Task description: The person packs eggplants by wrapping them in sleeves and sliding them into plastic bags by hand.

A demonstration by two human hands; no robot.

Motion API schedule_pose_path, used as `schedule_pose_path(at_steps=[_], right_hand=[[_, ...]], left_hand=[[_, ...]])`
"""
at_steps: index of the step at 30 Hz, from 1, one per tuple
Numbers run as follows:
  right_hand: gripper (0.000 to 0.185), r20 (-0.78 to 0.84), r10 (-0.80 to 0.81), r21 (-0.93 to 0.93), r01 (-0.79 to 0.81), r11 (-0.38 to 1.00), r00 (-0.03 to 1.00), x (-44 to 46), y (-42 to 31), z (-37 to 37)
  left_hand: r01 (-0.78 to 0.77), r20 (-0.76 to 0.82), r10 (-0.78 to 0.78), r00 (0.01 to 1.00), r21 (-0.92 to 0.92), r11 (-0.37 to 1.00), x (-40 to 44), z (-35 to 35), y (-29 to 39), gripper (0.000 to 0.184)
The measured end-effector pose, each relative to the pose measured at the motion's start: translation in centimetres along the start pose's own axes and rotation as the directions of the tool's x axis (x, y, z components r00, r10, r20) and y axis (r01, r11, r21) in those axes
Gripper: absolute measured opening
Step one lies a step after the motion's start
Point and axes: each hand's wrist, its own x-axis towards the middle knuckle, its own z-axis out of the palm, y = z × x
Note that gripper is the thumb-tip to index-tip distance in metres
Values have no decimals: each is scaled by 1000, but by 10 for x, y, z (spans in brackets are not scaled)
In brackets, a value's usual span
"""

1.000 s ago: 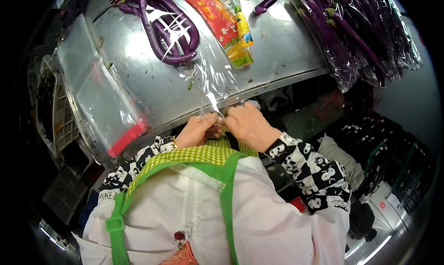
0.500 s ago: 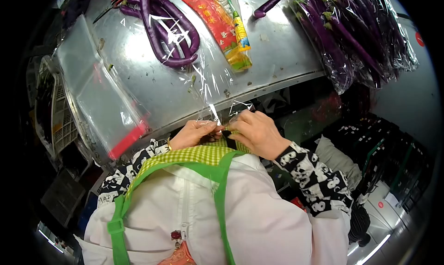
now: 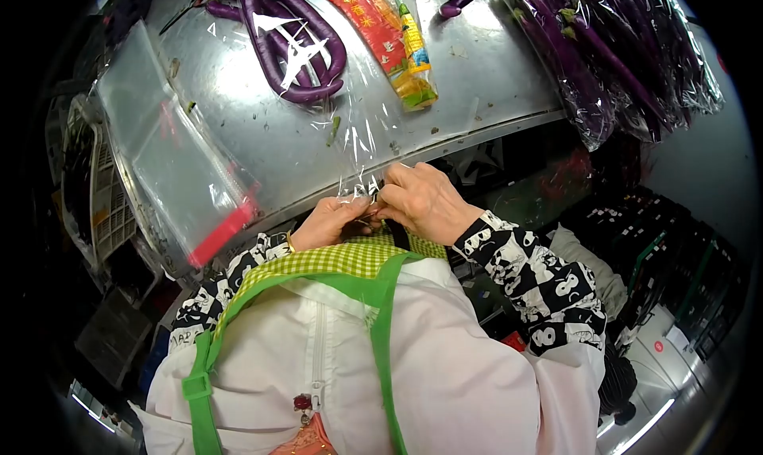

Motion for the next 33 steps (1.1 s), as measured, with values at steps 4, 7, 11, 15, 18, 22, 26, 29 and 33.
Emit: schedule_pose_path(at_steps=[4,7,11,15,18,22,26,29,33], right_hand=[[19,26,11,12,-11,1000,1000,2,0,4],[15,71,-59,23,57,998,996,3,0,11],[17,199,-97,-115,121,986,975,-3,-4,11],[18,201,-125,-94,146,985,972,-31,-3,2],[18,144,-153,-44,160,986,978,-40,-9,-4],[22,224,-159,39,154,987,962,-60,-8,-17],[22,678,327,-290,-169,942,659,-204,53,-7],[18,764,621,-571,-265,777,173,-267,83,-22],[26,387,772,-521,-571,634,505,-164,76,-32]], left_hand=[[-211,50,207,977,127,969,8,-7,-13,30],[-254,-8,258,966,146,956,3,3,-7,28],[-138,-184,138,973,11,990,2,21,-9,28],[-222,-11,232,973,251,942,9,25,-19,25],[-134,-14,141,990,228,964,8,35,-15,26],[128,-246,-117,962,29,991,11,22,-13,25],[-47,-181,82,980,191,980,-1,13,-18,23],[-111,230,-29,973,570,814,-9,-10,-7,22],[-286,398,-12,917,680,675,-33,-27,33,20]])
